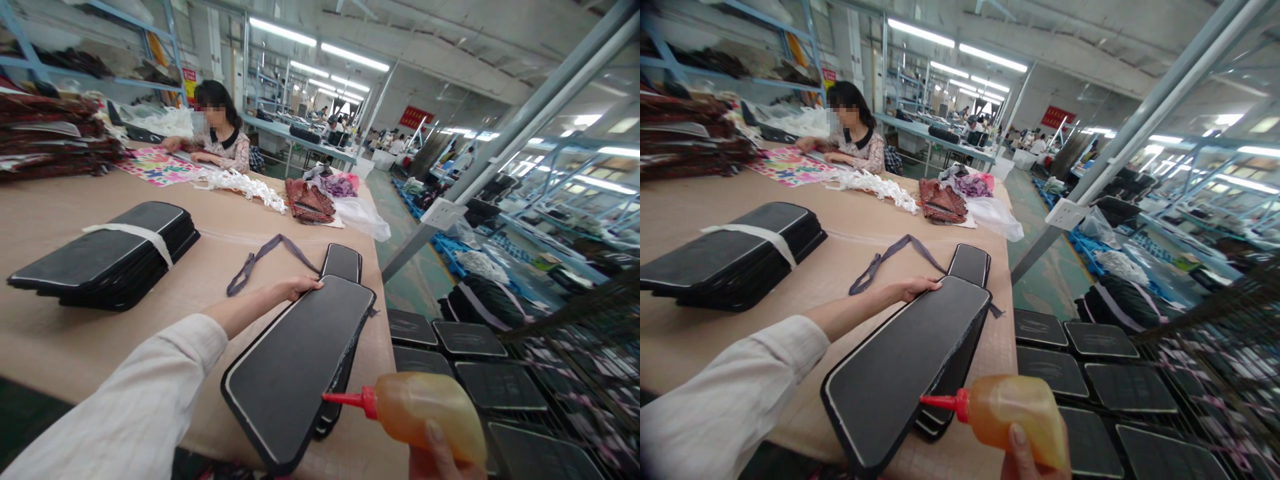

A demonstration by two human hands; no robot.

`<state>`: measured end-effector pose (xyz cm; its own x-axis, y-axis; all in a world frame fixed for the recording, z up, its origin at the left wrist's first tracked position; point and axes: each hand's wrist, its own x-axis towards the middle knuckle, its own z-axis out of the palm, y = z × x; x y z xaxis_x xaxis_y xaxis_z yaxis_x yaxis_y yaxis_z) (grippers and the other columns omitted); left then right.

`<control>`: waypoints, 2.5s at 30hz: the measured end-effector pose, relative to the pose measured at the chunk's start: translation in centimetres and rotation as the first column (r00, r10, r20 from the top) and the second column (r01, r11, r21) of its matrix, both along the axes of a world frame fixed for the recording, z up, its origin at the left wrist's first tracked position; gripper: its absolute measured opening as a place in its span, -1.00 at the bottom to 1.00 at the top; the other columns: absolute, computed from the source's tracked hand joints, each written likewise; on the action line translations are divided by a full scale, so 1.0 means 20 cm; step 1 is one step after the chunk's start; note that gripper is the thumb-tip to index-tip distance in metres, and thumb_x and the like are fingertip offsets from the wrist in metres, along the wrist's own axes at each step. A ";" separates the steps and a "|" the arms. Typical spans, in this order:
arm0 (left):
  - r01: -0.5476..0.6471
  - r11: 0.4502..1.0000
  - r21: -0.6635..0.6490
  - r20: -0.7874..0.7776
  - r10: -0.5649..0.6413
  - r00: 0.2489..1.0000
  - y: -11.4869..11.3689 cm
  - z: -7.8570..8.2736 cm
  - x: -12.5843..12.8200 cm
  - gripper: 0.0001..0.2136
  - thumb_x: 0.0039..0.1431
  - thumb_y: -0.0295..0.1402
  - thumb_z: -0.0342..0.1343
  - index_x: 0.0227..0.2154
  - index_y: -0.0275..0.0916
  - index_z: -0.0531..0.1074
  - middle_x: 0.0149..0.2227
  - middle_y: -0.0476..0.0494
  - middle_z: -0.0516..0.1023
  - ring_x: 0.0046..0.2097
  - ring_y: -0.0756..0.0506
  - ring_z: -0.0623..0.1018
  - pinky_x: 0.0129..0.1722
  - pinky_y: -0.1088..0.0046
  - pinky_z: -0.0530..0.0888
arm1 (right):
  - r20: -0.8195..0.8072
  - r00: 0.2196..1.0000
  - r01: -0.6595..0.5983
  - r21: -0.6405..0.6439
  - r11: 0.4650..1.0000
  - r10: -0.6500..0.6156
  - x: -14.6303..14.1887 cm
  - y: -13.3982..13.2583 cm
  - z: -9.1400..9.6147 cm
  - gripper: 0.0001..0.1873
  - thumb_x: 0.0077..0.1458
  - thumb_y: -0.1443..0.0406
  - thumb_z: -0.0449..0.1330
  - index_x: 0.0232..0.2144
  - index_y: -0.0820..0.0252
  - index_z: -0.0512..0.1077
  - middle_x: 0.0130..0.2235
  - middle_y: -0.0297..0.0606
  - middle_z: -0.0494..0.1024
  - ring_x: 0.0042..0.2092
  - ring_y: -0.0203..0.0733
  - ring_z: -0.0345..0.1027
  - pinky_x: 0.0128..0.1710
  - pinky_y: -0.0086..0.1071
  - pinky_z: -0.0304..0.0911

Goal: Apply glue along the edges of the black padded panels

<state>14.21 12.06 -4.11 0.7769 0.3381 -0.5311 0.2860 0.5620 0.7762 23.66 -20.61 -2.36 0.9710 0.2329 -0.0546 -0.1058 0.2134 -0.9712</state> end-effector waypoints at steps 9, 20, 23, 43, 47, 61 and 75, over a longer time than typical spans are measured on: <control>-0.008 1.000 -0.007 -0.030 0.008 1.000 0.03 0.00 0.00 -0.87 0.07 -0.40 0.04 -0.29 -0.25 0.35 -0.47 -0.03 0.54 -0.46 -0.02 0.52 -0.28 0.34 0.46 | 0.048 0.999 -0.023 -0.013 1.000 0.024 0.02 0.00 -0.04 -0.37 -0.52 0.28 0.40 -0.26 0.23 0.36 -0.48 -0.30 0.43 -0.48 -0.20 0.32 -0.52 -0.40 0.31; -0.042 0.999 -0.003 -0.064 0.042 0.997 0.06 -0.03 -0.01 -0.89 0.07 -0.39 0.05 -0.32 -0.26 0.37 -0.50 -0.05 0.54 -0.50 -0.02 0.51 -0.30 0.35 0.46 | 0.182 0.978 -0.098 -0.053 0.994 0.106 -0.05 -0.01 -0.01 -0.37 -0.24 0.21 0.29 -0.06 0.22 0.27 -0.40 -0.29 0.38 -0.41 -0.19 0.27 -0.46 -0.32 0.29; -0.055 0.999 0.003 -0.077 0.055 0.996 0.07 -0.03 -0.02 -0.90 0.08 -0.39 0.05 -0.32 -0.26 0.37 -0.51 -0.04 0.54 -0.51 -0.02 0.50 -0.30 0.35 0.46 | 0.153 0.977 -0.143 -0.048 0.989 0.149 -0.04 -0.01 0.00 -0.33 -0.29 0.20 0.32 -0.06 0.23 0.27 -0.41 -0.27 0.40 -0.43 -0.17 0.28 -0.48 -0.29 0.29; -0.109 0.994 0.013 -0.107 0.110 0.988 0.13 -0.02 -0.04 -0.92 0.12 -0.40 0.00 -0.33 -0.27 0.33 -0.53 -0.04 0.52 -0.52 -0.02 0.51 -0.34 0.35 0.48 | 0.093 0.981 -0.170 -0.005 0.985 0.170 0.00 -0.03 -0.07 -0.30 -0.41 0.24 0.37 -0.12 0.25 0.31 -0.43 -0.28 0.42 -0.45 -0.16 0.30 -0.50 -0.32 0.28; -0.126 0.992 -0.001 -0.103 0.125 0.987 0.16 -0.05 -0.05 -0.91 0.13 -0.40 -0.02 -0.32 -0.27 0.33 -0.55 -0.05 0.52 -0.51 -0.03 0.52 -0.34 0.35 0.48 | -0.021 0.991 -0.133 0.041 0.990 0.134 -0.01 -0.03 -0.06 -0.29 -0.52 0.32 0.39 -0.16 0.22 0.34 -0.39 -0.29 0.43 -0.42 -0.20 0.31 -0.48 -0.39 0.29; -0.243 0.970 -0.025 -0.106 0.239 0.965 0.23 -0.10 -0.08 -0.86 0.11 -0.36 0.03 -0.28 -0.28 0.33 -0.53 -0.06 0.53 -0.51 -0.03 0.52 -0.35 0.37 0.49 | 0.007 0.993 -0.121 0.085 0.989 0.121 -0.01 -0.02 -0.10 -0.33 -0.39 0.31 0.36 -0.11 0.21 0.31 -0.45 -0.31 0.42 -0.44 -0.19 0.30 -0.52 -0.37 0.30; -0.455 0.889 -0.044 -0.193 0.439 0.877 0.30 -0.10 -0.15 -0.85 0.18 -0.33 -0.04 -0.30 -0.31 0.35 -0.54 -0.04 0.49 -0.53 0.01 0.48 -0.48 0.48 0.46 | 0.253 0.961 0.167 -0.215 0.962 -0.110 -0.02 -0.03 -0.15 -0.42 -0.38 0.06 0.34 -0.26 0.16 0.35 -0.32 -0.18 0.39 -0.42 -0.09 0.28 -0.52 -0.17 0.32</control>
<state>11.13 18.10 -6.06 0.4466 0.5747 -0.6858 0.1136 0.7238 0.6806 23.18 -21.27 -5.33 0.9840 0.1038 0.1447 0.1479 -0.0243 -0.9887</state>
